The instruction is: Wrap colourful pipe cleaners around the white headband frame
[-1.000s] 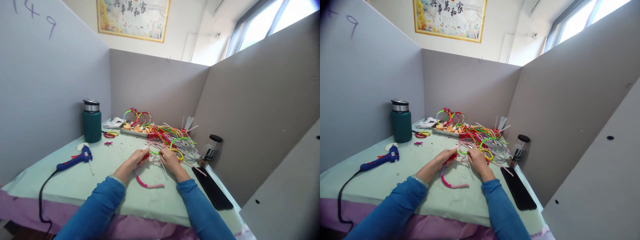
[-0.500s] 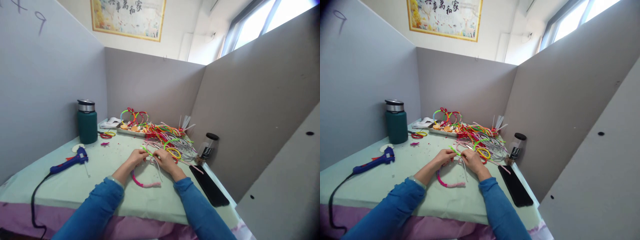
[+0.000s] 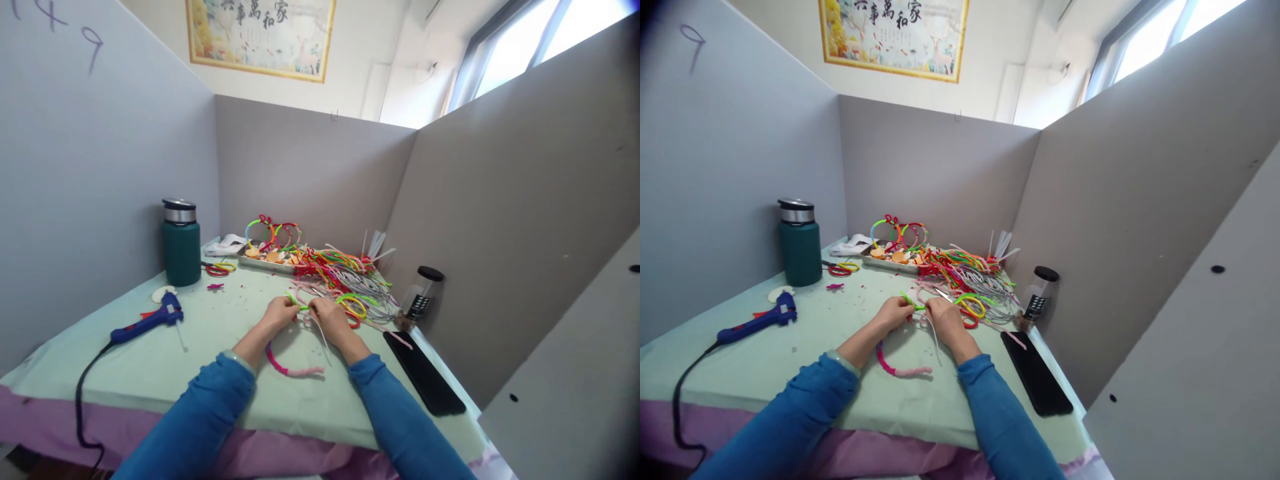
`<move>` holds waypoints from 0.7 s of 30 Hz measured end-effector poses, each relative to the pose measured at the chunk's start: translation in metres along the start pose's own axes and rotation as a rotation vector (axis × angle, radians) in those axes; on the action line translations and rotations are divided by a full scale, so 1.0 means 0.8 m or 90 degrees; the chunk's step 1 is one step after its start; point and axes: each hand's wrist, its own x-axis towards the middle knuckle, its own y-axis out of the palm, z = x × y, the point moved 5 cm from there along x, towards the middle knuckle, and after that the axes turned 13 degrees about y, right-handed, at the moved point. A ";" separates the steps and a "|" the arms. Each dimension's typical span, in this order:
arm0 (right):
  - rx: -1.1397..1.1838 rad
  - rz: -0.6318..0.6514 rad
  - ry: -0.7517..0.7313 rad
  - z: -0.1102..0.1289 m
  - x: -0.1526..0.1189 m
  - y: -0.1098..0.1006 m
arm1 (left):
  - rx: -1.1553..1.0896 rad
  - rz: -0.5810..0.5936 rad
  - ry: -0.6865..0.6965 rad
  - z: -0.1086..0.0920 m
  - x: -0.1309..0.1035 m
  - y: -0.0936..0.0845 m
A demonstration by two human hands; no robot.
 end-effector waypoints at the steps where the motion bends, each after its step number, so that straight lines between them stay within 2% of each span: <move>1: -0.009 -0.010 0.016 -0.002 0.001 0.001 | 0.001 0.001 -0.005 0.001 0.000 0.000; 7: -0.040 -0.116 0.145 -0.030 0.009 -0.009 | -0.035 -0.002 -0.035 0.001 -0.002 0.000; 13: 0.094 -0.249 0.364 -0.091 0.003 -0.037 | -0.047 -0.025 -0.062 0.005 -0.003 -0.008; 16: 0.129 -0.317 0.398 -0.108 -0.003 -0.056 | -0.052 -0.043 -0.077 0.009 -0.002 -0.012; 21: 0.189 -0.433 0.427 -0.116 -0.007 -0.088 | -0.051 -0.092 -0.104 0.015 -0.001 -0.023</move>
